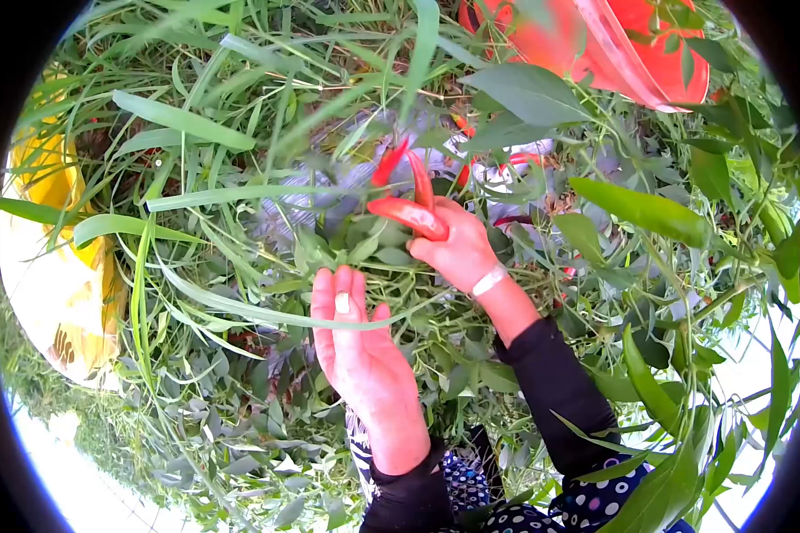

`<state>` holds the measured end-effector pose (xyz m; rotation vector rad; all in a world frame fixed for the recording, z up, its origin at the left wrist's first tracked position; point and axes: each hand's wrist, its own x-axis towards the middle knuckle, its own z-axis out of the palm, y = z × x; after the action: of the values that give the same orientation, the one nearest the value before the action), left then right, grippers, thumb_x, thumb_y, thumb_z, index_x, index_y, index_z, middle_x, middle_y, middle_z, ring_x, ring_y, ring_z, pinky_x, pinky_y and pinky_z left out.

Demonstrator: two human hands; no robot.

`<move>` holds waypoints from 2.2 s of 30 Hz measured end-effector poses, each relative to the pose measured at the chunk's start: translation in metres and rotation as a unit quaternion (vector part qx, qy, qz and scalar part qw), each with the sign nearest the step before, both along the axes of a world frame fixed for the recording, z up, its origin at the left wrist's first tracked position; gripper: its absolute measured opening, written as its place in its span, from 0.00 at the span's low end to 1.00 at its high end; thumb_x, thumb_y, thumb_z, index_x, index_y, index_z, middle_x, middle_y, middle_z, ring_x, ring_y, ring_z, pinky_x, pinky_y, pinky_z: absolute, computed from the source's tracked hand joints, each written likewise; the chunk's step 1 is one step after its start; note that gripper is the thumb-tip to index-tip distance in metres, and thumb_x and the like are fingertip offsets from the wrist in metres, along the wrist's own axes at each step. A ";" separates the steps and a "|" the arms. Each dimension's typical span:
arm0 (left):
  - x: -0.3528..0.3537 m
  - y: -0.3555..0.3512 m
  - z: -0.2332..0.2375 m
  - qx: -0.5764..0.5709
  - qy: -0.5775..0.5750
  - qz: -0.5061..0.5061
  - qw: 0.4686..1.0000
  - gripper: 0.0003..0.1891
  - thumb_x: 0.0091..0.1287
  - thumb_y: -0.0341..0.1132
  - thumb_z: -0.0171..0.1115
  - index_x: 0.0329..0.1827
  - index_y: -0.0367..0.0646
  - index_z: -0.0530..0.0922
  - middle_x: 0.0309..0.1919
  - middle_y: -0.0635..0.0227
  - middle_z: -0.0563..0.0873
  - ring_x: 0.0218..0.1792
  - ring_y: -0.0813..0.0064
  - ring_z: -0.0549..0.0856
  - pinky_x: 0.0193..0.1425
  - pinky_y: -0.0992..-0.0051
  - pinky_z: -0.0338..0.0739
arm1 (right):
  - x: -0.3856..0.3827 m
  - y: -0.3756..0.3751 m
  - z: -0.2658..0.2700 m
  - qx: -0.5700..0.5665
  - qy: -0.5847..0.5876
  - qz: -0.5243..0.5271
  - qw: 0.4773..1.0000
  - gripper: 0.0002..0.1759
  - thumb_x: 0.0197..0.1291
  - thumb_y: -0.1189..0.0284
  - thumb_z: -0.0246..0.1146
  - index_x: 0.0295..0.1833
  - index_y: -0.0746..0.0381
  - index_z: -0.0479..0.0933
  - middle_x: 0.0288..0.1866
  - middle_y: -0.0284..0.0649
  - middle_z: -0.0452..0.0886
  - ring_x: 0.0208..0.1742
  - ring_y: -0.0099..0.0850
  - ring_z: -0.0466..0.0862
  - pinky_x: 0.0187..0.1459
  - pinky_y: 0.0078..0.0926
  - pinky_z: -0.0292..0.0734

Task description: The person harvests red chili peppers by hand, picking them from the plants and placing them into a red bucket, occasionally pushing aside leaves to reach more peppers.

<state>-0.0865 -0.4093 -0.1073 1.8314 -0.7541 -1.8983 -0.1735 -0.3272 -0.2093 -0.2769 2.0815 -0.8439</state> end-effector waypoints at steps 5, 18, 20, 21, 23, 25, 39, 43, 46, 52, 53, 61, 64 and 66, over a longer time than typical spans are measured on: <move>0.004 -0.004 0.001 0.074 -0.040 0.043 0.996 0.36 0.59 0.42 0.63 0.68 0.41 0.58 0.60 0.61 0.70 0.54 0.74 0.72 0.52 0.72 0.64 | 0.007 0.012 0.057 -0.162 -0.033 -0.059 0.984 0.21 0.36 0.75 0.67 0.43 0.65 0.78 0.50 0.48 0.78 0.52 0.43 0.79 0.53 0.31 0.74; 0.023 0.005 -0.014 0.089 0.035 -0.014 0.995 0.19 0.56 0.22 0.62 0.52 0.38 0.73 0.46 0.60 0.78 0.44 0.73 0.79 0.49 0.75 0.75 | 0.031 0.037 0.081 -0.222 0.094 0.110 0.964 0.18 0.32 0.71 0.72 0.32 0.61 0.73 0.39 0.42 0.80 0.36 0.41 0.79 0.38 0.33 0.74; 0.026 0.007 -0.016 0.089 0.060 0.005 0.994 0.18 0.55 0.22 0.62 0.50 0.37 0.74 0.42 0.61 0.79 0.41 0.73 0.80 0.49 0.74 0.75 | 0.030 0.038 0.080 -0.239 0.104 0.119 0.958 0.20 0.33 0.70 0.73 0.33 0.62 0.73 0.39 0.42 0.79 0.36 0.42 0.79 0.38 0.33 0.74; 0.027 0.007 -0.017 0.089 0.086 0.023 0.992 0.16 0.55 0.23 0.63 0.47 0.37 0.75 0.38 0.62 0.80 0.39 0.73 0.80 0.48 0.73 0.76 | 0.030 0.038 0.080 -0.240 0.103 0.119 0.958 0.20 0.33 0.70 0.73 0.33 0.62 0.73 0.39 0.42 0.79 0.36 0.42 0.79 0.38 0.33 0.74; 0.026 0.007 -0.021 0.090 0.089 0.038 0.991 0.14 0.56 0.24 0.62 0.46 0.37 0.74 0.32 0.63 0.80 0.37 0.71 0.80 0.48 0.71 0.77 | 0.030 0.038 0.079 -0.233 0.089 0.112 0.962 0.21 0.36 0.73 0.73 0.39 0.63 0.76 0.38 0.40 0.81 0.34 0.38 0.80 0.37 0.32 0.75; 0.032 0.007 -0.029 0.088 0.127 0.088 0.984 0.15 0.57 0.25 0.60 0.48 0.37 0.73 0.32 0.62 0.81 0.38 0.67 0.82 0.48 0.69 0.77 | 0.026 0.038 0.084 -0.212 0.004 0.035 0.977 0.21 0.38 0.74 0.70 0.43 0.64 0.76 0.40 0.40 0.81 0.36 0.36 0.80 0.38 0.32 0.75; 0.019 0.010 -0.011 0.151 0.093 0.077 0.981 0.10 0.59 0.32 0.57 0.43 0.41 0.72 0.23 0.68 0.75 0.28 0.71 0.79 0.27 0.76 0.77 | -0.037 -0.001 0.059 -0.357 -0.221 -0.175 0.891 0.30 0.47 0.76 0.63 0.60 0.64 0.68 0.60 0.39 0.71 0.56 0.27 0.72 0.58 0.27 0.67; 0.023 0.004 -0.006 0.176 0.148 -0.004 0.973 0.10 0.59 0.30 0.56 0.43 0.40 0.73 0.22 0.68 0.75 0.25 0.78 0.75 0.27 0.78 0.76 | -0.015 -0.009 0.068 -0.371 -0.361 -0.164 0.840 0.39 0.43 0.68 0.71 0.63 0.66 0.65 0.60 0.40 0.71 0.54 0.27 0.73 0.57 0.26 0.68; 0.022 -0.001 -0.003 0.159 0.122 -0.119 0.972 0.07 0.62 0.30 0.54 0.41 0.39 0.72 0.21 0.72 0.73 0.22 0.84 0.71 0.26 0.80 0.74 | -0.015 -0.004 0.063 -0.351 -0.373 -0.149 0.846 0.42 0.41 0.71 0.72 0.64 0.67 0.62 0.48 0.38 0.77 0.44 0.24 0.78 0.48 0.22 0.74; 0.014 0.010 -0.003 0.137 0.075 -0.101 0.983 0.07 0.64 0.33 0.53 0.41 0.40 0.73 0.15 0.74 0.70 0.17 0.81 0.70 0.22 0.82 0.69 | -0.012 -0.023 0.081 -0.245 -0.273 -0.192 0.910 0.34 0.40 0.85 0.68 0.58 0.67 0.66 0.42 0.34 0.78 0.39 0.21 0.77 0.43 0.20 0.75; 0.013 0.012 -0.004 0.145 0.093 -0.078 0.982 0.07 0.64 0.32 0.53 0.42 0.40 0.73 0.15 0.75 0.69 0.16 0.82 0.69 0.22 0.82 0.68 | -0.008 -0.028 0.076 -0.246 -0.272 -0.191 0.911 0.34 0.40 0.85 0.68 0.58 0.67 0.66 0.42 0.34 0.78 0.39 0.21 0.77 0.43 0.20 0.75; -0.002 0.020 -0.003 -0.001 0.080 -0.048 0.996 0.16 0.66 0.31 0.53 0.54 0.35 0.66 0.15 0.72 0.71 0.18 0.82 0.71 0.26 0.78 0.71 | -0.006 -0.040 0.037 -0.194 -0.434 -0.360 0.803 0.20 0.47 0.77 0.64 0.49 0.65 0.72 0.30 0.35 0.77 0.30 0.26 0.77 0.36 0.25 0.73; 0.003 0.019 -0.004 0.011 0.076 -0.022 0.997 0.11 0.66 0.31 0.51 0.49 0.35 0.69 0.16 0.71 0.71 0.19 0.78 0.71 0.30 0.75 0.72 | -0.003 -0.037 0.020 -0.164 -0.434 -0.356 0.811 0.19 0.48 0.76 0.64 0.48 0.64 0.72 0.29 0.35 0.77 0.30 0.27 0.78 0.36 0.26 0.74; 0.010 0.019 -0.003 0.033 0.117 0.019 0.992 0.09 0.64 0.33 0.51 0.43 0.37 0.71 0.16 0.69 0.71 0.19 0.75 0.71 0.30 0.72 0.73 | -0.009 -0.029 -0.007 -0.221 -0.342 -0.444 0.798 0.09 0.49 0.74 0.61 0.38 0.65 0.74 0.25 0.37 0.78 0.25 0.28 0.78 0.28 0.25 0.74</move>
<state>-0.0763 -0.3902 -0.1104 1.6092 -0.5809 -2.0887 -0.1822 -0.3558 -0.2163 0.7484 1.2206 -1.6802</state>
